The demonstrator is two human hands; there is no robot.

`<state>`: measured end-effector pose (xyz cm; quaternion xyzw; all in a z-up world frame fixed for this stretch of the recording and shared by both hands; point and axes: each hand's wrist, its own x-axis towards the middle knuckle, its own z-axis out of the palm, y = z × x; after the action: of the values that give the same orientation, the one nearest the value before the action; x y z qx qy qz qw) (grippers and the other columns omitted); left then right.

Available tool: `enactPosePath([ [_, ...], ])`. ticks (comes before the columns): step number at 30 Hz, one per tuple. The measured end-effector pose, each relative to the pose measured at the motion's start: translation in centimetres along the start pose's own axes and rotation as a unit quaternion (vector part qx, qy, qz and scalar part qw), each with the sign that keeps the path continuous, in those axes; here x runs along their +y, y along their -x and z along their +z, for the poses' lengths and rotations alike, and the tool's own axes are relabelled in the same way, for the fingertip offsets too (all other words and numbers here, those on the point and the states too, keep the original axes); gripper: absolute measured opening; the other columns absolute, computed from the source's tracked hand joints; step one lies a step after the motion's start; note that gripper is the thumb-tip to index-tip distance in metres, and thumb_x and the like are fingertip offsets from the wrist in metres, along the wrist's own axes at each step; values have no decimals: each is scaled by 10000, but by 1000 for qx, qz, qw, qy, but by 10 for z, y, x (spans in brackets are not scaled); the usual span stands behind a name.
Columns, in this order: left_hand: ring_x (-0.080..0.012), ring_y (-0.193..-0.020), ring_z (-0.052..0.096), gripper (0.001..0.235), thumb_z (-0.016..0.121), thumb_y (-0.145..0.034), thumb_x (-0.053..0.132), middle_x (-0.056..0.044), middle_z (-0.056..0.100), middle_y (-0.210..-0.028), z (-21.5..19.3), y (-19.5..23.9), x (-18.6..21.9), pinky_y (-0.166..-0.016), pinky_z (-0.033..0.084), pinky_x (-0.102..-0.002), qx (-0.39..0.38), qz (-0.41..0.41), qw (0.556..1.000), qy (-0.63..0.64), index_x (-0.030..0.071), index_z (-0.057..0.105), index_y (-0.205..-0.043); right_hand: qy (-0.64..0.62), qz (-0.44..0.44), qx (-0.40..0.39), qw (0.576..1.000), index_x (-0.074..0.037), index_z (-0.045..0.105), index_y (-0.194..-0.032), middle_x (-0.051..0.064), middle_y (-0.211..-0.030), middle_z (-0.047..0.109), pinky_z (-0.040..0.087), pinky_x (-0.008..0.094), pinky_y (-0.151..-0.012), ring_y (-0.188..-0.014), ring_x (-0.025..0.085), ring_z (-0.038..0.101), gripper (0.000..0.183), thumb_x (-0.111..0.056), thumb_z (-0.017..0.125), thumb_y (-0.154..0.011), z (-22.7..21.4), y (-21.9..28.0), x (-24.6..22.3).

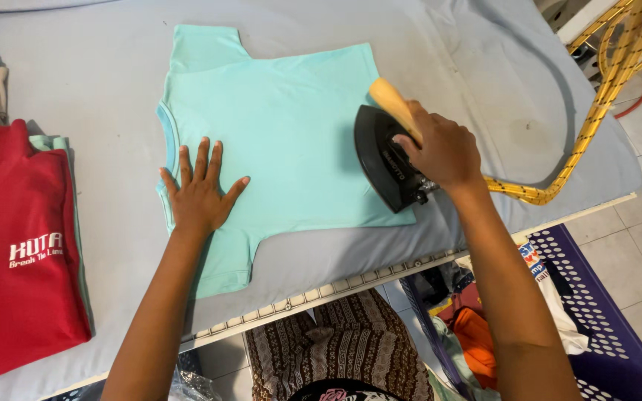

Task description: The person irons a light blue t-shirt on an ironing board, smoothing the front and back, then folds the shirt into a neat rectangle. The person uses a steam iron and handles the shirt with both hands throughout the process.

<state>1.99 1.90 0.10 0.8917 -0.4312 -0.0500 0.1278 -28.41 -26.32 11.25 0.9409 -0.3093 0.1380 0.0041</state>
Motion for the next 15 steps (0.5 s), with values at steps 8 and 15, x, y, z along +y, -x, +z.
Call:
enactPosePath([
  [8, -197, -1622, 283, 589, 377, -1095, 674, 76, 440, -1675, -22, -20, 12, -1317, 17, -698, -69, -88, 987, -112, 278, 559, -1491, -343, -196, -215, 893, -181, 788, -1176, 44, -918, 825, 553, 311, -651, -702, 141, 723, 534, -466, 850, -728, -18, -21, 26],
  [15, -409, -1558, 183, 477, 416, -1095, 409, -206, 286, -1664, 20, -64, -12, -1134, 23, -761, 167, 1, 984, 64, 117, 487, -1465, -150, -209, -203, 945, -151, 771, -940, 52, -749, 746, 528, 388, -621, -676, 259, 700, 360, -468, 827, -780, -33, -18, 3],
])
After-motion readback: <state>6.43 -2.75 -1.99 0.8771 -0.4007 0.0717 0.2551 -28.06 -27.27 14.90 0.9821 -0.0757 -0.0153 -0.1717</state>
